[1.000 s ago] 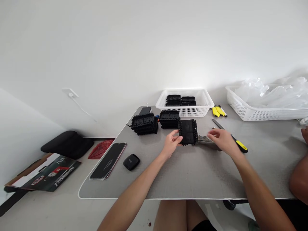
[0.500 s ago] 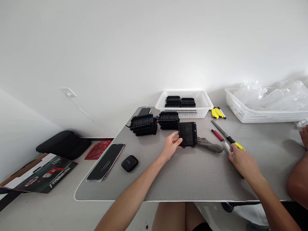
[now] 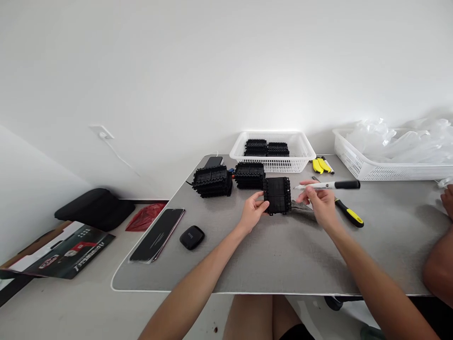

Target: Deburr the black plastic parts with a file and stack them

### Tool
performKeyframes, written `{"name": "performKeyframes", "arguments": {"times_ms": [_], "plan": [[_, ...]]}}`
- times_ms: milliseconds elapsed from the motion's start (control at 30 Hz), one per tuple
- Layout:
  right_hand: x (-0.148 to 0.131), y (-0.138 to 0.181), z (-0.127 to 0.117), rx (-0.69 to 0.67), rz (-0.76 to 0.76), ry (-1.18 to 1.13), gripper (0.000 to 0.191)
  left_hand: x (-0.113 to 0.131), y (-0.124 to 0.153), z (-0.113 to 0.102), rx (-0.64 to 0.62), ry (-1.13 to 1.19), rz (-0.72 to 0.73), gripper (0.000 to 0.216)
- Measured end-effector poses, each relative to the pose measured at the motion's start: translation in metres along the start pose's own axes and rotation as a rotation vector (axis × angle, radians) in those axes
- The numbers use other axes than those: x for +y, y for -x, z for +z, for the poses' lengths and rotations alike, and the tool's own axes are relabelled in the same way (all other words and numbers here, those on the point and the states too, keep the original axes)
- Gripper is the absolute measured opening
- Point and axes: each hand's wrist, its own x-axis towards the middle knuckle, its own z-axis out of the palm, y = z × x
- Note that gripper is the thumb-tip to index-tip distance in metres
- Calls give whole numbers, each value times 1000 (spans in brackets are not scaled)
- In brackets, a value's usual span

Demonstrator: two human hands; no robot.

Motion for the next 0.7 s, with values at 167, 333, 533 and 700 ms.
{"name": "performKeyframes", "arguments": {"times_ms": [167,333,533,700], "plan": [[23,12,21,-107,65,16,40,3,2,2,-18,-4,14,65],[32,15,21,-154,67,220,36,4,3,3,-59,-17,30,68],[30,16,21,-165,23,376,34,3,3,3,-66,-17,29,72],[28,16,21,-166,4,448,34,3,3,4,-67,0,21,71]]}}
